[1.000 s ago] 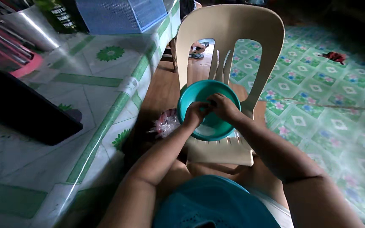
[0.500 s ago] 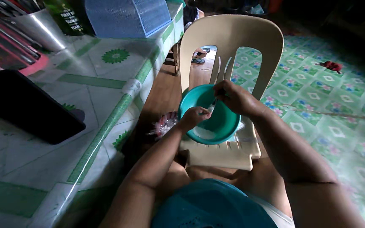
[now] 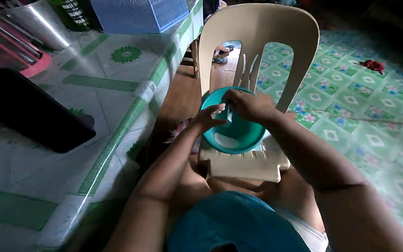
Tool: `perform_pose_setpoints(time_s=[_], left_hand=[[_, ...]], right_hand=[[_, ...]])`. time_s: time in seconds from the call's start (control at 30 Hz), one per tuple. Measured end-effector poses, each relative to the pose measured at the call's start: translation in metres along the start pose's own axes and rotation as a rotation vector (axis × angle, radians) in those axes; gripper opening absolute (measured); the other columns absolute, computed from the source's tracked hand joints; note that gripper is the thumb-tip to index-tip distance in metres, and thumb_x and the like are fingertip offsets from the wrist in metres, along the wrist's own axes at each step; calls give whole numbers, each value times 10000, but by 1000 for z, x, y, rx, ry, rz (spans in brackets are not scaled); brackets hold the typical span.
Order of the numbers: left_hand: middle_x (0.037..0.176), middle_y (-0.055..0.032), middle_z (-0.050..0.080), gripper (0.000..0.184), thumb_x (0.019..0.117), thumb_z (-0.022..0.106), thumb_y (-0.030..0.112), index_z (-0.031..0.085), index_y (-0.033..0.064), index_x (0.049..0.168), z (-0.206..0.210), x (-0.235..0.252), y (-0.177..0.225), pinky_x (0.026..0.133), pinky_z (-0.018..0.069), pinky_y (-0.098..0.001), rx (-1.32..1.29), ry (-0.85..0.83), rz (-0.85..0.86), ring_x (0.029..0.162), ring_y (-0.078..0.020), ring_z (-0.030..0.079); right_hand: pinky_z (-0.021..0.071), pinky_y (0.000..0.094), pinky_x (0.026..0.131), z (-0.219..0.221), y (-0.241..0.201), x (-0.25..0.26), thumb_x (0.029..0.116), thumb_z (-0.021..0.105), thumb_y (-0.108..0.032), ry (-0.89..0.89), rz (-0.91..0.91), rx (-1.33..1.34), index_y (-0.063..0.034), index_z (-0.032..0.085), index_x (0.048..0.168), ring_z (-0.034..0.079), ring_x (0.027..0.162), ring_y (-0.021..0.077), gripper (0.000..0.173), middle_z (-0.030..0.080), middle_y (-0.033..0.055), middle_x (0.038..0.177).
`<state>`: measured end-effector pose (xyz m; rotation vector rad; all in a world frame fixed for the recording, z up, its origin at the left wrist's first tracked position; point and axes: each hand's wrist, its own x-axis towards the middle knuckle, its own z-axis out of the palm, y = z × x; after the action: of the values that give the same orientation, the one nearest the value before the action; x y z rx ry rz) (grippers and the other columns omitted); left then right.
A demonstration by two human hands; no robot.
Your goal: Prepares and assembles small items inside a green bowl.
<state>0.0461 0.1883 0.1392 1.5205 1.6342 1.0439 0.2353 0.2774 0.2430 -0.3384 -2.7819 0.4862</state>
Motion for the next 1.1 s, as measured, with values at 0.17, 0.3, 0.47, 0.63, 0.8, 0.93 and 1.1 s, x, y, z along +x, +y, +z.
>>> perform_pose_setpoints(time_s=[0.17, 0.3, 0.47, 0.63, 0.8, 0.93, 1.1], left_hand=[[1448, -58, 582, 571, 941, 726, 242, 541, 98, 1462, -5, -6, 8, 1077, 485, -386, -47, 0, 55, 1323, -170, 554], [1282, -81, 654, 397, 978, 699, 232, 625, 85, 1339, -2, -6, 18, 1025, 502, -391, 27, 39, 4, 1173, -161, 616], [1185, -58, 709, 277, 953, 726, 159, 714, 79, 1218, 6, -4, 10, 982, 527, -360, -25, 94, 9, 1095, -129, 654], [1273, -129, 655, 449, 945, 750, 266, 631, 50, 1320, 9, 0, 22, 1041, 492, -440, 81, 37, -10, 1188, -228, 617], [1138, -105, 724, 334, 982, 696, 243, 706, 82, 1274, 13, 6, 18, 989, 520, -440, 177, -29, 23, 1072, -208, 675], [1071, -91, 727, 293, 969, 715, 243, 716, 74, 1208, 11, 8, 8, 942, 546, -438, 130, 67, -52, 998, -186, 685], [1120, -70, 744, 297, 1053, 581, 284, 710, 70, 1213, 5, 18, -17, 1007, 529, -442, 89, 127, -57, 1069, -169, 694]], right_hand=[[570, 483, 916, -20, -1, 10, 1010, 558, 7, 18, -77, 38, 3, 588, 1282, 696, 1004, 285, 274, 696, 150, 1096], [554, 503, 931, -7, -4, 12, 1007, 592, -28, -159, -9, 41, -28, 591, 1286, 691, 1021, 283, 279, 695, 139, 1105], [566, 401, 918, -3, 6, 6, 1026, 561, -25, -95, 18, 141, -27, 589, 1275, 690, 999, 189, 251, 703, 92, 1100], [558, 385, 919, -1, 11, 5, 1023, 560, -7, -97, 39, 185, -6, 576, 1262, 678, 996, 181, 239, 688, 100, 1089], [564, 368, 926, 1, 22, 3, 1010, 565, -2, 40, -12, 246, 14, 583, 1269, 683, 1012, 167, 260, 701, 112, 1105], [574, 306, 898, -16, 43, -12, 996, 586, -28, 368, 85, 401, 60, 570, 1234, 665, 1010, 128, 255, 669, 126, 1147], [582, 469, 901, 48, 79, -35, 949, 667, -36, 137, 454, 309, 7, 657, 1166, 697, 981, 236, 221, 713, 140, 1086]])
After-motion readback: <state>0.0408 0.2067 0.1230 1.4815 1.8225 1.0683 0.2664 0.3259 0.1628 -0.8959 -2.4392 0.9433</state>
